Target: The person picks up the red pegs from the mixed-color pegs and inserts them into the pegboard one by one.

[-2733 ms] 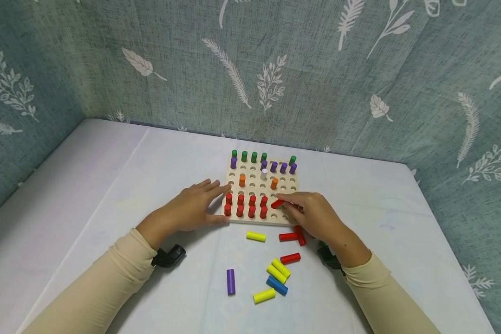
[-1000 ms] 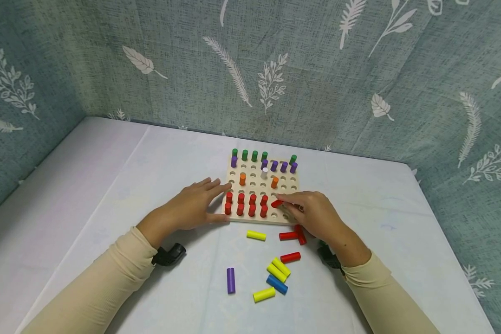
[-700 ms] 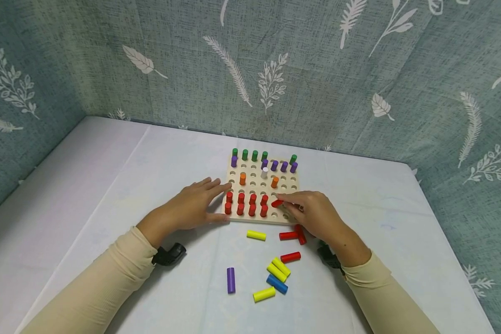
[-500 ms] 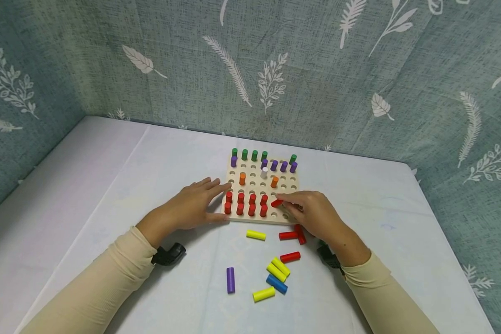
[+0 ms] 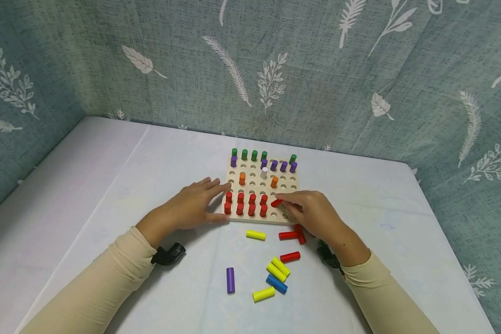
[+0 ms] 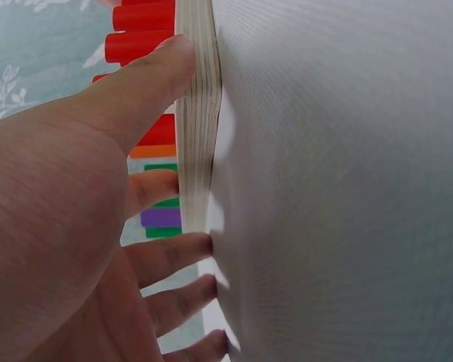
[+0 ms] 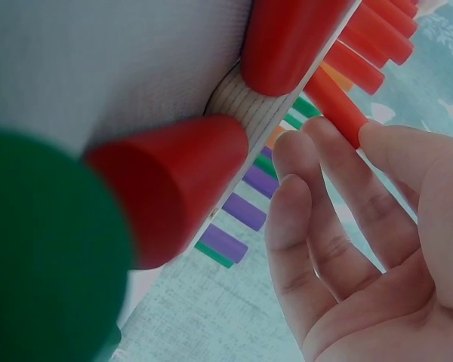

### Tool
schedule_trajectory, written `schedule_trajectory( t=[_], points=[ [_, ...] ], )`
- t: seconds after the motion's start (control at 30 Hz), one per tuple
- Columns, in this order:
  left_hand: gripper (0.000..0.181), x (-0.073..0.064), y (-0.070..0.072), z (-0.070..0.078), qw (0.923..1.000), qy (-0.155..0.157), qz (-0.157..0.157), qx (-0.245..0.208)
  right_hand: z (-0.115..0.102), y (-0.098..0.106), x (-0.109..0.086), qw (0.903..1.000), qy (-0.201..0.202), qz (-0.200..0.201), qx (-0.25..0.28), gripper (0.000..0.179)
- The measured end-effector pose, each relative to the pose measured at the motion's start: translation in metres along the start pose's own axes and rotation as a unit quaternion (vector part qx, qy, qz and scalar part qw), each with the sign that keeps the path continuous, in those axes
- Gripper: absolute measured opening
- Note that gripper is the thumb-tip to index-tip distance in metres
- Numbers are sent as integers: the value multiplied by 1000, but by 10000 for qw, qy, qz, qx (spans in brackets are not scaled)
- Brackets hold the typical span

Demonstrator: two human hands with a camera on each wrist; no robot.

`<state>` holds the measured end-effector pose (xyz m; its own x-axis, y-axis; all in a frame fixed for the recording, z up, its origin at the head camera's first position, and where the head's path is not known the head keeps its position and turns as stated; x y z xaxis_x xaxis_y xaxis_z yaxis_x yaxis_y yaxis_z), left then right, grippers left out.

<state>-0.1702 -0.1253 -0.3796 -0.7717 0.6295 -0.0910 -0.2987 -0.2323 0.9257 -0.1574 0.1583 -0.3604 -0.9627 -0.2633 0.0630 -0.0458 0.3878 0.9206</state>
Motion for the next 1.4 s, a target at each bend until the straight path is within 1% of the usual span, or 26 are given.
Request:
schedule_trajectory(
  t=[0.23,0.4,0.53,0.7,0.87,1.07,1.23,1.4],
  points=[
    [89,0,1,0,10000,12,-12,-28,0,1,1,10000,-27,-70,-42,35],
    [89,0,1,0,10000,-29,1,-14,1,1,2,9997,-154,-198,39,36],
    [89,0,0,0,10000,-39,9,-12,3,-1,2,9995,-186,-224,88,36],
    [89,0,-2,0,10000,-71,-9,29,5,-2,1,9996,-88,-241,121,35],
    [89,0,-1,0,10000,-33,22,53,4,0,1,9998,98,-154,48,34],
    [89,-1,0,2,10000,-4,-18,19,3,-1,1,9998,166,-91,15,34],
    [89,0,1,1,10000,-26,44,83,1,0,2,9996,269,32,-60,33],
    [90,0,0,-1,10000,0,-9,37,0,-1,2,9994,340,17,-69,33]
  ],
)
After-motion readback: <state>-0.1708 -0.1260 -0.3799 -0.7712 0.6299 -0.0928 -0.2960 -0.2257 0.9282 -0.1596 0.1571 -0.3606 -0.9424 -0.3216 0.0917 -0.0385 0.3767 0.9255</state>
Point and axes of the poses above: each hand's wrist, its own x-axis towards the middle knuckle, its own y-axis out of the back of the hand, z = x × y, the point moved 2 cm from there along x, towards the middle knuckle, and after that the axes turned 13 degrees about -y, right-handed, at the moved point
